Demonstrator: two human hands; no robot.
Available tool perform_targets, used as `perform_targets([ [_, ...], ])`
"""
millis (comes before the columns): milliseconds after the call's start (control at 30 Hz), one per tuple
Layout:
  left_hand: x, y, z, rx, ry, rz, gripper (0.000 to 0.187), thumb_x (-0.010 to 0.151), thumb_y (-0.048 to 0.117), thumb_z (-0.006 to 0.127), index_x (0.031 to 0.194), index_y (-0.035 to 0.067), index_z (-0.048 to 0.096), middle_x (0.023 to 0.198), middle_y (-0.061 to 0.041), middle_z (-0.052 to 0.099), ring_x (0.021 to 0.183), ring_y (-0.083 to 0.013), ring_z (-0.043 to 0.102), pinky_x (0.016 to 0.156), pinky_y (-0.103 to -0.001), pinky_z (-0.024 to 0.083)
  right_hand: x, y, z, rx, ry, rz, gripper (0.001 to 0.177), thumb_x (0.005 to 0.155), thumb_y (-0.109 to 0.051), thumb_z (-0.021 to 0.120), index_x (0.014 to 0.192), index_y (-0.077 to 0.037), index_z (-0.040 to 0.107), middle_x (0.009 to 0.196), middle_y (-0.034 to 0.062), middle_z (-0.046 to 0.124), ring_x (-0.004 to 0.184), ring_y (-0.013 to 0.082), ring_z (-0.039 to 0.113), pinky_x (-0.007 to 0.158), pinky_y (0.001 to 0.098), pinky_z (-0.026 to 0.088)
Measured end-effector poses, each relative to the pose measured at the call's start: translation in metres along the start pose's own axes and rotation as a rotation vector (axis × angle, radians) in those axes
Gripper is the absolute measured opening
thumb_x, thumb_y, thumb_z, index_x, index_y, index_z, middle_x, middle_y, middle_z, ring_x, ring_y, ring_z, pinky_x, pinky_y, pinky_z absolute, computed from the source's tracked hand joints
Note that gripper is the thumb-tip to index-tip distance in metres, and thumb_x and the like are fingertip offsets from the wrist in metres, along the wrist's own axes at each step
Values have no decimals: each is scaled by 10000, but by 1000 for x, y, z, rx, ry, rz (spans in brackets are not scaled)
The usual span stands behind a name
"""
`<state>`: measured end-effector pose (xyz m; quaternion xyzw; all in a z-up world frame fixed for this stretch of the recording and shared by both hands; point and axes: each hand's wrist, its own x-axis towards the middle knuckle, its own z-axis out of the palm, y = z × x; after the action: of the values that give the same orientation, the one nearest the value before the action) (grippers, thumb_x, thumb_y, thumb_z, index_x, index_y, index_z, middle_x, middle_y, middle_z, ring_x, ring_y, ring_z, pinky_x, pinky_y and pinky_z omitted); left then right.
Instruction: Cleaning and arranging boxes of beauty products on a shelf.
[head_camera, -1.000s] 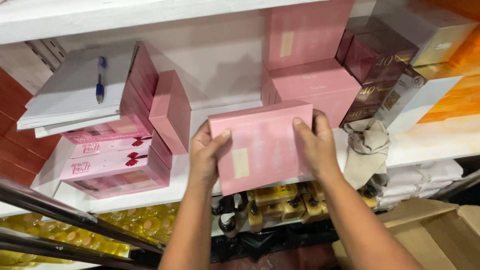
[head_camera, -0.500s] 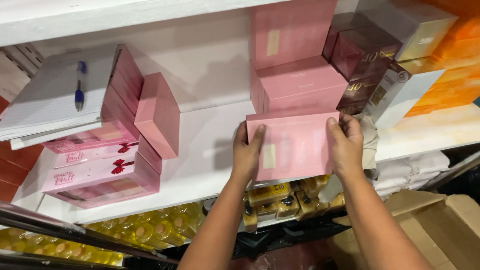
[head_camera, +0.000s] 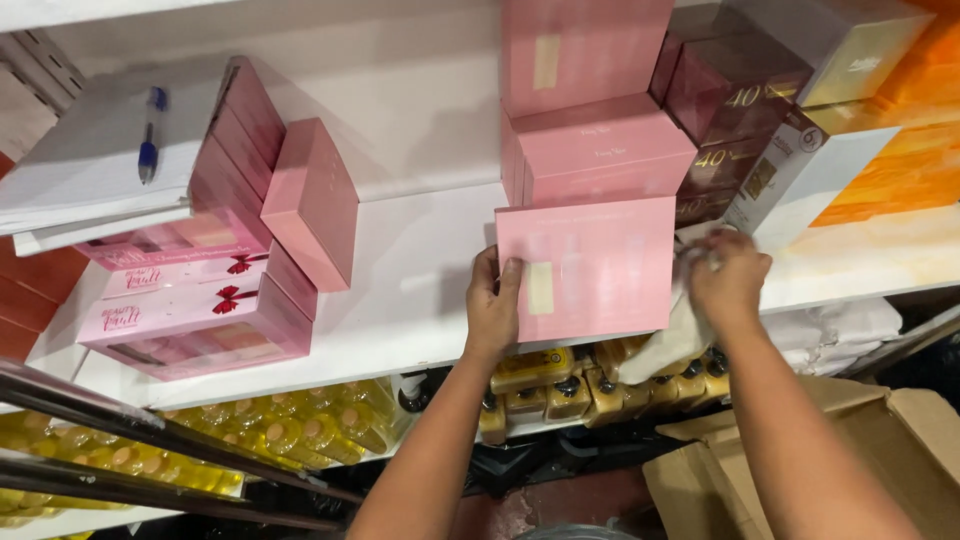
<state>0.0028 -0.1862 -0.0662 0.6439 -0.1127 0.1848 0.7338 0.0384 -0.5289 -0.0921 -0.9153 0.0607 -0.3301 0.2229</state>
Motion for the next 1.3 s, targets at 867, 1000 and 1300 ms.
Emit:
perform_targets([
  [867,-2,-1,-5,-45,-29,-26,512,1060,379,541,1375,-24,511,1256,-126,649,1139,-198,615,1010,-343,507,-106,-179,-30,123,35,-491,573,909,-161,668,1465,-188,535,1609,132,418,1470,318,379,1180,495,324],
  [1000,-2,7,-5,79,-28,-80,540,1019,385,629,1374,-1,500,1237,-134,662,1143,-202,632,1014,-335,507,-68,-172,-43,178,183,-267,584,966,-117,634,1524,-144,467,1650,185,343,1486,381,359,1267,523,276],
  [1300,-6,12,-6,-42,-63,-8,631,901,312,782,1345,-12,472,1243,-122,639,1110,-193,619,991,-349,514,-84,-207,-30,150,29,-714,691,825,-183,727,1469,-141,480,1587,189,374,1470,410,363,1204,587,324],
])
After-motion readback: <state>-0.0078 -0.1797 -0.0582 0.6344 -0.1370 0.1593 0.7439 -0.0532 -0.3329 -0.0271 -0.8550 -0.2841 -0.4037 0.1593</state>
